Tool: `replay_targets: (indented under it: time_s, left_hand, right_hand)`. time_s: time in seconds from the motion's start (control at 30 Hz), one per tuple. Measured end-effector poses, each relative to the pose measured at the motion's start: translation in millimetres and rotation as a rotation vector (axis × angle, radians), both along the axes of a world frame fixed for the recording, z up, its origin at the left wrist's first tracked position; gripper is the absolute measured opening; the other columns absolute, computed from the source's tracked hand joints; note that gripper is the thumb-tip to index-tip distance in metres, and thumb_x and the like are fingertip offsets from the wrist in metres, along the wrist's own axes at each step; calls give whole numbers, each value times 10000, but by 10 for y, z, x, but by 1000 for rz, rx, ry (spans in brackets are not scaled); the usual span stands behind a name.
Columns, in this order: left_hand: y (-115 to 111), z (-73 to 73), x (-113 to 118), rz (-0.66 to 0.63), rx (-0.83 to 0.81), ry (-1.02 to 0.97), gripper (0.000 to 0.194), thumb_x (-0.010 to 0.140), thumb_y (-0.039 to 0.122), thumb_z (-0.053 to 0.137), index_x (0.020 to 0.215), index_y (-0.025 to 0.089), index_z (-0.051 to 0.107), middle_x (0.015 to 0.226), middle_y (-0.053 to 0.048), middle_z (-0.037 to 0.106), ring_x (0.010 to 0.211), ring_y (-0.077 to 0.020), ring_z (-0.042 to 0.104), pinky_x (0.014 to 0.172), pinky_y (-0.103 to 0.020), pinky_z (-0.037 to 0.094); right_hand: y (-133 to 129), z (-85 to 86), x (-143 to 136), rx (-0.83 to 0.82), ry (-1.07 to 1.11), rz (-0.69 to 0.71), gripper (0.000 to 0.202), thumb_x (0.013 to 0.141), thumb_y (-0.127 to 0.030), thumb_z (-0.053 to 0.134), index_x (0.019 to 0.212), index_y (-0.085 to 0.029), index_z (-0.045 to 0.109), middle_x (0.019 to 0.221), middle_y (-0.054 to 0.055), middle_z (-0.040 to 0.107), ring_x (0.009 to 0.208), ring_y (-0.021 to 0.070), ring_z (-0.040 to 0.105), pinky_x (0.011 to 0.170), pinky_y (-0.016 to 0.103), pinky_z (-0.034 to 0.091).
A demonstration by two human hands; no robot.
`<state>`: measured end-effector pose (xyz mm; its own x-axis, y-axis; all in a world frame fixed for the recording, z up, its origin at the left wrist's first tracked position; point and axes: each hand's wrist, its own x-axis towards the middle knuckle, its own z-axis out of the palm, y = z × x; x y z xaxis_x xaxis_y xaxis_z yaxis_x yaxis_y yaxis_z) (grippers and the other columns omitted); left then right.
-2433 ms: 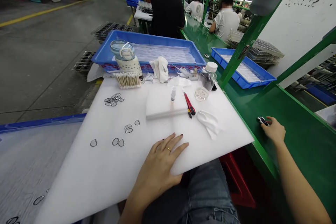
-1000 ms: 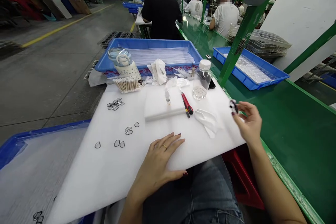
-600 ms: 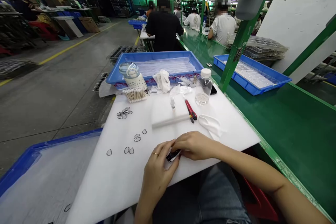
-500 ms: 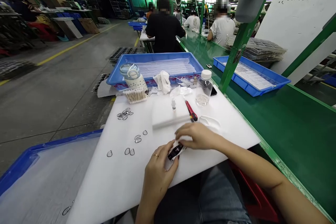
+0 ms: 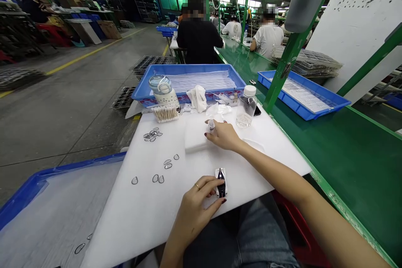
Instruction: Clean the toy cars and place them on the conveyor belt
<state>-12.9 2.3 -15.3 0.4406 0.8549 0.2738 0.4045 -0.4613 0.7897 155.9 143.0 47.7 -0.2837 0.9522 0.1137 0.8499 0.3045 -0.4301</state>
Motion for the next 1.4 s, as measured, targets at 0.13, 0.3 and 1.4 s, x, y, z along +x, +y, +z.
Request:
replay_targets:
  time_s: [0.13, 0.3, 1.4]
  left_hand:
    - [31, -8, 10, 3, 88, 162, 447, 846, 239, 658, 1277, 333, 590, 1364, -43, 561, 1252, -260, 547, 1041, -439, 491]
    - [82, 27, 49, -68, 145, 393, 559, 908, 270, 539, 1456, 308, 434, 1565, -49, 385, 1427, -291, 375, 1108, -500, 413]
    - [42, 10, 158, 100, 178, 327, 504, 860, 490, 594, 1298, 243, 609, 1378, -75, 581, 1243, -296, 543, 1074, -461, 433]
  right_hand:
    - [44, -44, -13, 23, -62, 6, 270, 969, -371, 532, 1097, -147, 615, 967, 103, 715, 893, 280, 656, 763, 328, 390]
    - [56, -55, 23, 17, -92, 14, 333, 998, -448, 479, 963, -159, 640, 916, 100, 714, 874, 277, 652, 727, 314, 366]
    - [-31, -147, -42, -59, 84, -123, 429, 997, -530, 459, 1098, -146, 622, 1064, 77, 648, 984, 209, 615, 914, 418, 480]
